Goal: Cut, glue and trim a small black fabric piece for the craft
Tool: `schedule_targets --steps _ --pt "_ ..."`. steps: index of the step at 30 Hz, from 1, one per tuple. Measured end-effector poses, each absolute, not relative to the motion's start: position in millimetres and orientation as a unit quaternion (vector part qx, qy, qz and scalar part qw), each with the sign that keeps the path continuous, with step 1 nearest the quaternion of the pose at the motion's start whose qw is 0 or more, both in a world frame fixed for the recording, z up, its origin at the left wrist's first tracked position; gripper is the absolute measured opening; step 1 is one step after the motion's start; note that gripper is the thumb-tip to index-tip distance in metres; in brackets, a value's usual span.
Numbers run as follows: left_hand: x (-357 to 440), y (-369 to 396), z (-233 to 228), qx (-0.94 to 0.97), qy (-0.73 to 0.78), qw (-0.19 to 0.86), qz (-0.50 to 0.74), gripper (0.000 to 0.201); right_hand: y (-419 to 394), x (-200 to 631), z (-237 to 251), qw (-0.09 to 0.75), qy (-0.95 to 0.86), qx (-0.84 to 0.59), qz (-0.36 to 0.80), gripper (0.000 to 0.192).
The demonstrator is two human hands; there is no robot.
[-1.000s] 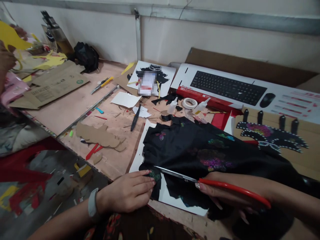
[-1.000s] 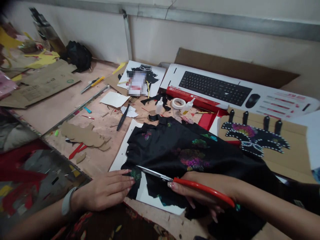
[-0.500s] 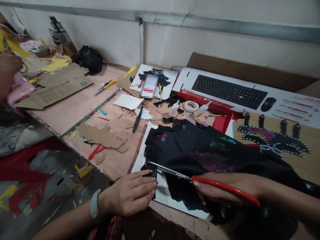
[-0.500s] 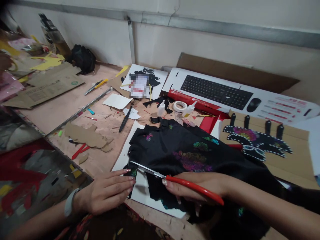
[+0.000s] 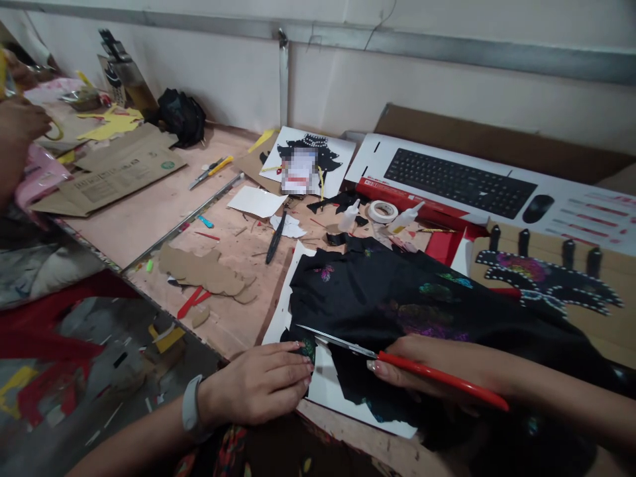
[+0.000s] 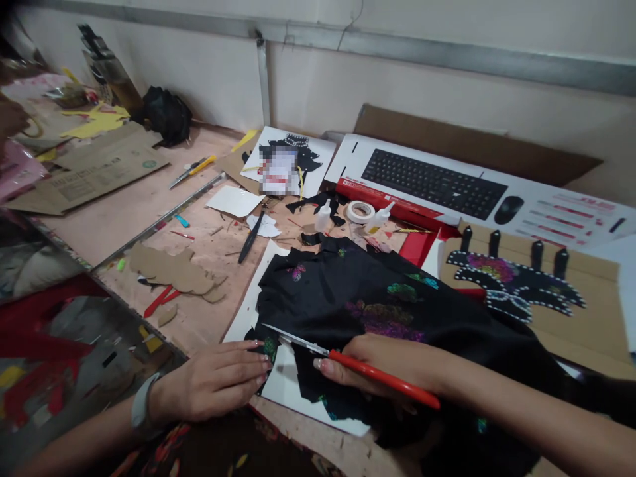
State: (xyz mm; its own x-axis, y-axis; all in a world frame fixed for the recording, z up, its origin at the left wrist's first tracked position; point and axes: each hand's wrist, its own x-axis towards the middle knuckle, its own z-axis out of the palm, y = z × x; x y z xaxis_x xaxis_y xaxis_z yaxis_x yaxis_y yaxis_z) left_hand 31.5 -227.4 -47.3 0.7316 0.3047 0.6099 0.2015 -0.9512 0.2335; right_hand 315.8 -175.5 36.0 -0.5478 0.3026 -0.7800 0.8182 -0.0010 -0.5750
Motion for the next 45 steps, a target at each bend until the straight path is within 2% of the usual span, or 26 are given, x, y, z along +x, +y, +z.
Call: schedule_targets --steps 6,15,18,21,25,28,32,40,43,45 --pt "31 -228 -47 0.930 0.129 0.072 0.336 0.010 -174 311 39 0.245 0.712 0.393 -0.527 0.063" --pt "28 -228 -45 0.927 0.105 0.086 0.349 0.009 -189 304 30 0.233 0.740 0.463 -0.428 0.069" --pt "20 -225 -33 0.905 0.113 0.134 0.389 0.013 -200 308 34 0.216 0.731 0.508 -0.401 0.060" --pt "11 -217 -12 0.868 0.148 0.204 0.427 0.020 -216 319 34 0.166 0.745 0.575 -0.295 0.045" --pt "1 -200 5 0.854 0.170 0.186 0.454 0.028 -232 335 18 0.075 0.744 0.647 -0.149 0.019" --pt "-6 -188 4 0.865 0.166 0.185 0.436 0.036 -234 339 1 0.061 0.766 0.634 -0.085 0.034" --pt "-12 -173 1 0.870 0.153 0.191 0.429 0.038 -232 335 -9 0.078 0.780 0.619 -0.054 0.033" --pt "-1 -156 11 0.872 0.137 0.160 0.442 0.023 -235 366 35 -0.043 0.721 0.691 0.028 0.030" --pt "1 -152 6 0.869 0.141 0.168 0.442 0.025 -237 375 44 -0.026 0.697 0.715 0.046 0.025" --pt "3 -150 1 0.867 0.141 0.185 0.440 0.027 -239 373 37 0.020 0.710 0.703 0.034 0.032"
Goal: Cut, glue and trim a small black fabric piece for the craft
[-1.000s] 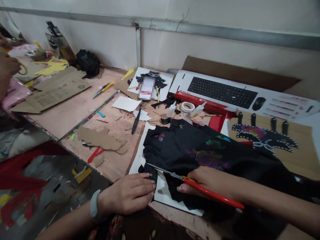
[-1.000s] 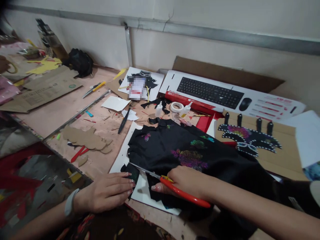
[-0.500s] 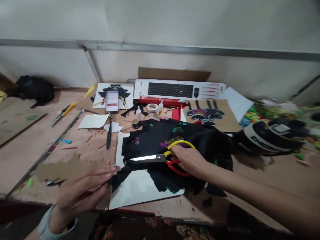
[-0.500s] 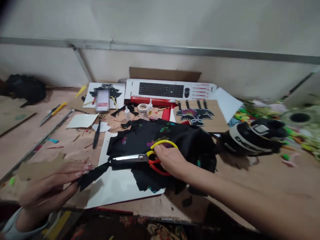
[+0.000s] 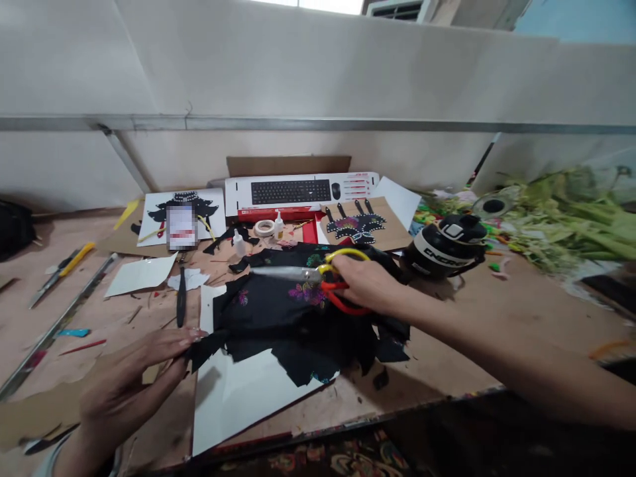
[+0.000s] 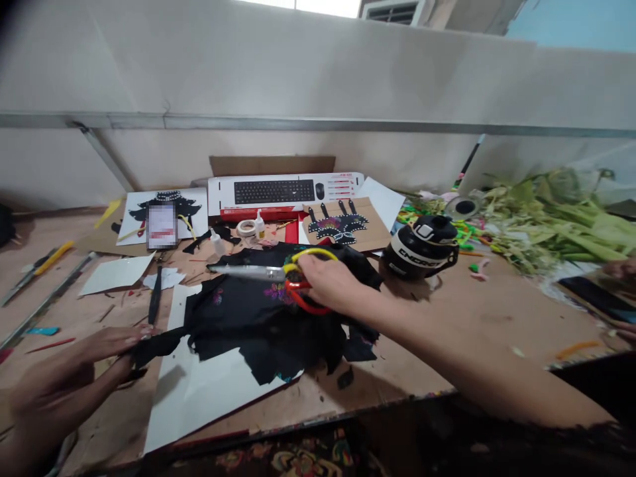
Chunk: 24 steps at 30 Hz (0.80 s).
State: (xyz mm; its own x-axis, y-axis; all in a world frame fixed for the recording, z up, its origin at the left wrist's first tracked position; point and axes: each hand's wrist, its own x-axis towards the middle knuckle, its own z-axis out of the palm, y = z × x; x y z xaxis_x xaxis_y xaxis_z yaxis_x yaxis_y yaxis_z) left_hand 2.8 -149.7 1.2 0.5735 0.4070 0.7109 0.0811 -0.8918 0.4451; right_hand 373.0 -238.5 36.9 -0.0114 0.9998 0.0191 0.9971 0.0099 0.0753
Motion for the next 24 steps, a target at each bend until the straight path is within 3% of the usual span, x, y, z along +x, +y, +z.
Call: schedule_targets --steps 4,8,13,19,24 --pt "6 -149 -4 0.873 0.136 0.196 0.426 0.028 -239 366 8 0.085 0.728 0.680 0.024 0.036" --pt "8 -148 -6 0.877 0.132 0.198 0.417 0.026 -235 375 5 0.071 0.714 0.697 0.014 0.037" --pt "12 -145 -8 0.876 0.143 0.201 0.414 0.023 -232 410 65 -0.056 0.657 0.751 0.016 0.034" --pt "20 -141 -11 0.882 0.141 0.211 0.396 0.023 -237 475 150 -0.112 0.555 0.809 0.157 0.033" --pt "23 -141 -14 0.894 0.157 0.208 0.363 0.026 -229 513 138 -0.201 0.498 0.808 0.240 0.031"
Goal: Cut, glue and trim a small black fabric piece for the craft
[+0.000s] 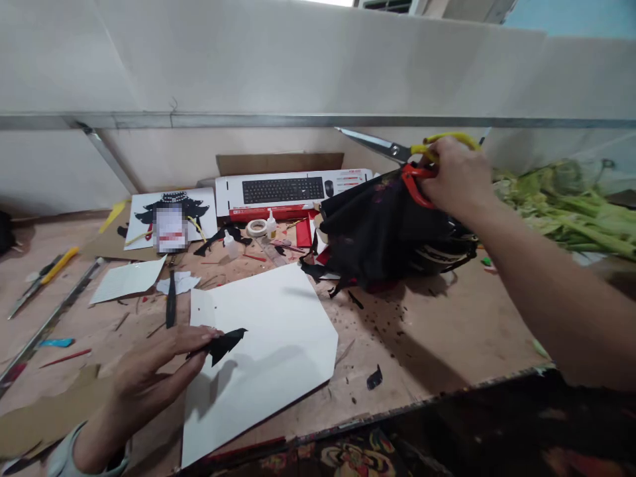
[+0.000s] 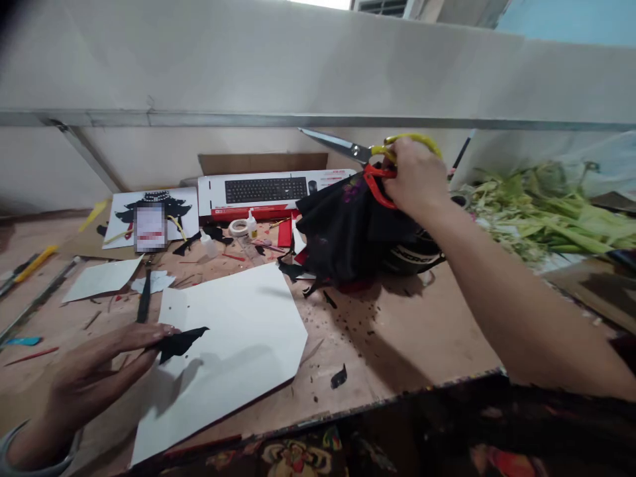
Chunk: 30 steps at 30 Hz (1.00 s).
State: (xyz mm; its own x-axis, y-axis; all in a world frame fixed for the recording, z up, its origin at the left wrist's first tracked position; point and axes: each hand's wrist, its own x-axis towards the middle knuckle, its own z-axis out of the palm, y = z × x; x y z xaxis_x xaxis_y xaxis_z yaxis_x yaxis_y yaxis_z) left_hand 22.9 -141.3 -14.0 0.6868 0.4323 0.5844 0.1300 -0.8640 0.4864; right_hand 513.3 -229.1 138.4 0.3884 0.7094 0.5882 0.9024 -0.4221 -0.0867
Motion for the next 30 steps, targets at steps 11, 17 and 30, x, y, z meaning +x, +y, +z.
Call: schedule_targets --steps 11,17,30 --pt "42 -147 -12 0.844 0.275 0.312 0.340 0.015 -293 449 6 0.076 -0.544 -0.835 -0.002 0.023" --pt "57 -149 -6 0.782 0.342 0.441 0.276 0.012 -320 437 -25 0.159 -0.546 -0.808 0.155 0.027" --pt "74 -138 -21 0.433 0.468 0.748 0.184 0.037 -389 394 -42 0.210 -0.607 -0.694 0.324 0.023"
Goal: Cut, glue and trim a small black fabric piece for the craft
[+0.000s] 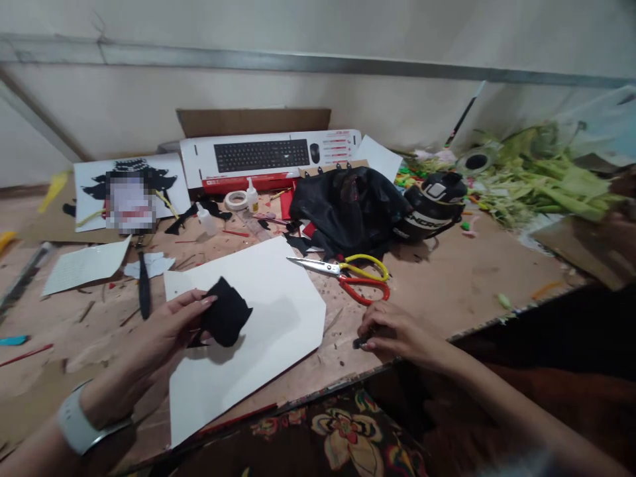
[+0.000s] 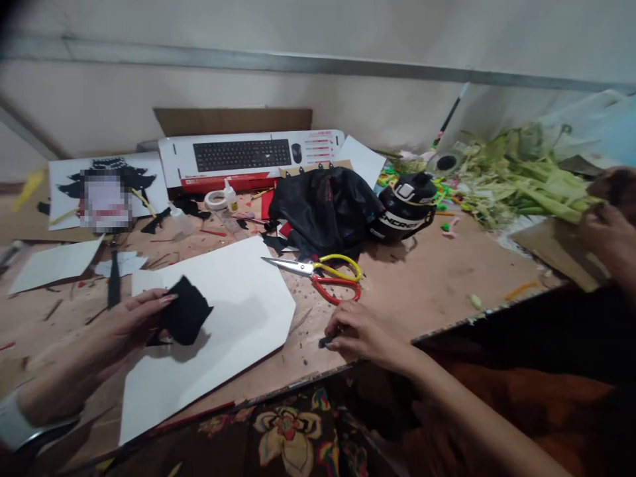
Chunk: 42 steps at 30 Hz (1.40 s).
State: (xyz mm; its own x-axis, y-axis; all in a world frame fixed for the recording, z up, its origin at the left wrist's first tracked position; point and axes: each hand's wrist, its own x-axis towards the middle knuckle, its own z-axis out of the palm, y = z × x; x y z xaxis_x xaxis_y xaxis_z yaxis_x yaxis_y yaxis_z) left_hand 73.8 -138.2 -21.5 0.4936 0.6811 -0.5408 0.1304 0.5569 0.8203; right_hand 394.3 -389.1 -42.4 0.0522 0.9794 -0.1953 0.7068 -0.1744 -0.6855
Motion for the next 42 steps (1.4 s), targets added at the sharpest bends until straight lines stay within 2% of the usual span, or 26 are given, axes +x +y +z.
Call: schedule_targets --steps 8,11,15,24,27,30,33,36,39,42 --pt "79 -142 -21 0.377 0.437 0.792 0.198 0.028 -399 391 -50 0.217 -0.533 -0.736 0.358 0.027" --pt "80 -141 -20 0.375 0.447 0.786 0.206 0.030 -386 391 -43 0.239 -0.502 -0.745 0.368 0.031" --pt "86 -140 -14 0.371 0.453 0.785 0.203 0.033 -335 381 -28 0.265 -0.547 -0.721 0.334 0.028" --pt "113 -133 -8 0.323 0.398 0.804 0.301 0.009 -220 343 -35 0.207 -0.684 -0.597 0.364 0.010" --pt "119 -128 -10 0.305 0.378 0.817 0.311 0.008 -209 337 -30 0.265 -0.692 -0.578 0.343 0.020" --pt "124 -127 -10 0.303 0.361 0.826 0.310 0.008 -199 329 -26 0.364 -0.606 -0.575 0.412 0.035" --pt "128 -128 -10 0.312 0.358 0.825 0.306 0.011 -187 322 -28 0.444 -0.503 -0.567 0.478 0.038" --pt "129 -129 -10 0.333 0.374 0.817 0.285 0.017 -181 322 -30 0.471 -0.490 -0.574 0.458 0.034" --pt "122 -123 -2 0.356 0.391 0.794 0.299 0.023 -188 328 -31 0.413 -0.548 -0.596 0.416 0.032" --pt "101 -115 12 0.384 0.415 0.746 0.353 0.026 -204 334 -37 0.272 -0.667 -0.635 0.280 0.025"
